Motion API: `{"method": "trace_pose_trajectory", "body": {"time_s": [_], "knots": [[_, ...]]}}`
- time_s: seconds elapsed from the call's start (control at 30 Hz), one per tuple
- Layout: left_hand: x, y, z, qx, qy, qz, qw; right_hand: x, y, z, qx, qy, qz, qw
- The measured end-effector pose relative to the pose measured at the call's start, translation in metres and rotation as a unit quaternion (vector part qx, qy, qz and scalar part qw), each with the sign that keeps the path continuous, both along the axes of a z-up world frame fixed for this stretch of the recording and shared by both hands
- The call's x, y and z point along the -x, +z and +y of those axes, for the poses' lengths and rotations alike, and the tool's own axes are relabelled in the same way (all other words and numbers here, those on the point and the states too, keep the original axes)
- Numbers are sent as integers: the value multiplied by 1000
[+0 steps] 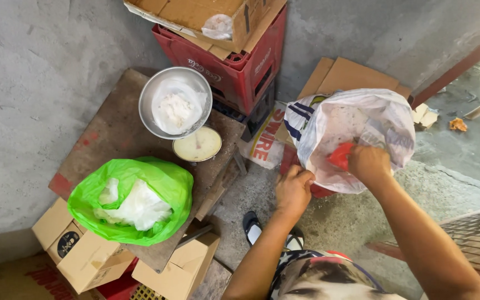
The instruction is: Weigh white powder from a large sack and package it into individual plastic bags.
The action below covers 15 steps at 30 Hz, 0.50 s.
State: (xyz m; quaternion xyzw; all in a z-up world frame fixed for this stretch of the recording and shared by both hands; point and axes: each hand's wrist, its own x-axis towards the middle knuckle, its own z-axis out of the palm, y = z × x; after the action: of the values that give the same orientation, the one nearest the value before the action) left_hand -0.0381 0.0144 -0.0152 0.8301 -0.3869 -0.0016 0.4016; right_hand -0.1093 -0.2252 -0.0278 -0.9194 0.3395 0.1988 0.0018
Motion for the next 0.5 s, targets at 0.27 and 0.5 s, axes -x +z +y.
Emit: {"method": "trace_pose_trajectory", "body": {"time_s": [0.27,0.5], "knots": [[-5,-3,3,12,12,-4,1000,0,8,-3,-11,-1,-40,999],[0,0,-3,18,2,-11,1000,-5,-4,6,-39,-22,-61,997]]}}
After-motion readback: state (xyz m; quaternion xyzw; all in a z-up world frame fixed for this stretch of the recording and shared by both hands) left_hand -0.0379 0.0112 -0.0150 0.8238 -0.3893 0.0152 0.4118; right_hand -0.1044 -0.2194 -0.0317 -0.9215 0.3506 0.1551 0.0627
